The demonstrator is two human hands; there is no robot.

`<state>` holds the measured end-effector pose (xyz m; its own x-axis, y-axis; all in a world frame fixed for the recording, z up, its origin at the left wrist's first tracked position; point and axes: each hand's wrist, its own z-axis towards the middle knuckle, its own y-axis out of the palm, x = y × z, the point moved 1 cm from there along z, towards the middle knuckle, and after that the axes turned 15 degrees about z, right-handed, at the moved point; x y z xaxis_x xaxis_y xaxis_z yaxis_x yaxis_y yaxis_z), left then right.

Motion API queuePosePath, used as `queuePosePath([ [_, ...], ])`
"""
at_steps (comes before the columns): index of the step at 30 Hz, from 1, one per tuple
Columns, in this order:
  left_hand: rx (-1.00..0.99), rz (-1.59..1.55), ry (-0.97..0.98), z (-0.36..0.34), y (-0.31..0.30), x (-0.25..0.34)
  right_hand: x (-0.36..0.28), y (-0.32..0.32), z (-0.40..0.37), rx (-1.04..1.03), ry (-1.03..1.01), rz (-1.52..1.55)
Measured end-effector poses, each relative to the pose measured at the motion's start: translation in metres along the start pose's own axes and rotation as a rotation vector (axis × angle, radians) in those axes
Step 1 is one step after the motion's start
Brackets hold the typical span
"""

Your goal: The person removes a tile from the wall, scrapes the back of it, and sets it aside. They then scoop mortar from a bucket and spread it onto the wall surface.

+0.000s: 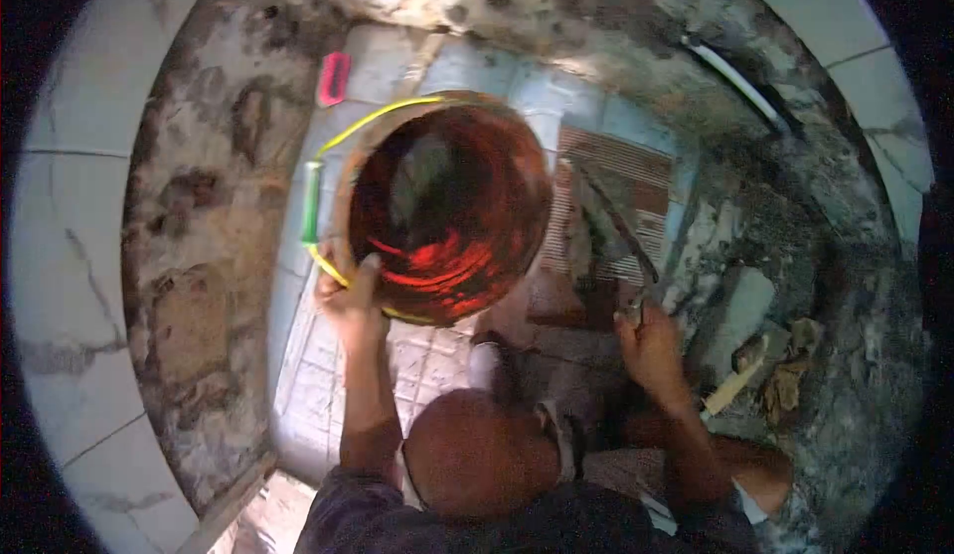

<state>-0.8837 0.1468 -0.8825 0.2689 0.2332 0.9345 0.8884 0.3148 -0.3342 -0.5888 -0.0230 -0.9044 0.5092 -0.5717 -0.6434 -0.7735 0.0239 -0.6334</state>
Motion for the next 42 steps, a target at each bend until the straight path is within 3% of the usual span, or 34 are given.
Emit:
queuePosePath([
  [2,-0.11,-0.11,0.07,0.013,-0.003,-0.02,-0.047,-0.01,0.01,-0.069,-0.227,-0.123],
  [3,-0.107,-0.103,0.078,0.017,-0.004,-0.023,-0.084,-0.015,0.015,-0.247,-0.064,-0.091],
  [4,-0.145,-0.146,0.092,0.019,-0.005,-0.023,-0.097,-0.006,0.025,-0.245,-0.071,-0.078],
  [6,-0.185,-0.176,0.106,0.025,-0.007,-0.026,-0.125,0.011,0.041,-0.351,-0.457,0.15],
  [8,-0.258,-0.39,0.051,0.031,-0.01,-0.031,-0.126,0.051,0.068,-0.539,-0.342,0.001],
  [9,-0.277,-0.35,0.066,0.039,-0.017,-0.045,-0.128,0.073,0.083,-0.551,-0.45,-0.044],
  [11,-0.308,-0.396,0.052,0.045,-0.022,-0.054,-0.146,0.101,0.089,-0.562,-0.561,-0.075],
  [14,-0.304,-0.411,0.033,0.047,-0.026,-0.054,-0.169,0.129,0.076,-0.384,-0.681,-0.266],
  [16,-0.404,-0.322,0.157,0.059,-0.033,-0.068,-0.157,0.156,0.058,-0.225,-0.759,-0.216],
  [17,-0.372,-0.226,0.205,0.062,-0.037,-0.069,-0.126,0.185,0.059,-0.179,-1.013,-0.346],
  [18,-0.376,-0.22,0.198,0.062,-0.037,-0.068,-0.131,0.165,0.055,-0.184,-1.005,-0.341],
  [20,-0.348,-0.268,0.145,0.062,-0.034,-0.064,-0.133,0.122,0.055,-0.742,-0.483,-0.598],
  [21,-0.355,-0.19,0.221,0.068,-0.04,-0.074,-0.129,0.108,0.062,-0.74,-0.48,-0.595],
  [23,-0.353,-0.228,0.24,0.064,-0.034,-0.065,-0.121,0.086,0.076,-0.847,-0.338,-0.298],
  [24,-0.344,-0.264,0.255,0.062,-0.034,-0.062,-0.131,0.073,0.076,-0.853,-0.337,-0.293],
  [26,-0.372,-0.213,0.325,0.074,-0.046,-0.084,-0.152,0.042,0.07,-0.789,-0.322,0.025],
  [28,-0.417,-0.13,0.259,0.078,-0.049,-0.086,-0.158,0.031,0.064,-0.767,-0.258,-0.014],
  [29,-0.385,-0.267,0.205,0.064,-0.036,-0.067,-0.157,0.03,0.061,-0.754,-0.191,-0.063],
  [34,-0.394,-0.252,0.176,0.055,-0.03,-0.053,-0.097,0.014,0.073,-0.588,-0.447,-0.176],
  [36,-0.373,-0.067,0.174,0.052,-0.023,-0.038,-0.085,0.016,0.073,-0.57,-0.565,-0.15],
  [37,-0.357,0.146,0.073,0.053,-0.027,-0.025,-0.08,0.015,0.064,-0.559,-0.386,-0.061],
  [38,-0.334,-0.008,0.123,0.054,-0.016,-0.019,-0.072,0.015,0.056,-0.538,-0.209,0.025],
  [39,-0.324,-0.037,0.083,0.057,-0.012,-0.019,-0.047,0.036,0.055,-0.473,-0.188,0.137],
  [41,-0.323,-0.125,0.034,0.064,-0.008,-0.017,0.002,0.091,0.056,-0.386,-0.567,-0.134],
  [42,-0.335,-0.177,0.025,0.068,-0.005,-0.015,0.003,0.102,0.057,-0.39,-0.571,-0.154],
])
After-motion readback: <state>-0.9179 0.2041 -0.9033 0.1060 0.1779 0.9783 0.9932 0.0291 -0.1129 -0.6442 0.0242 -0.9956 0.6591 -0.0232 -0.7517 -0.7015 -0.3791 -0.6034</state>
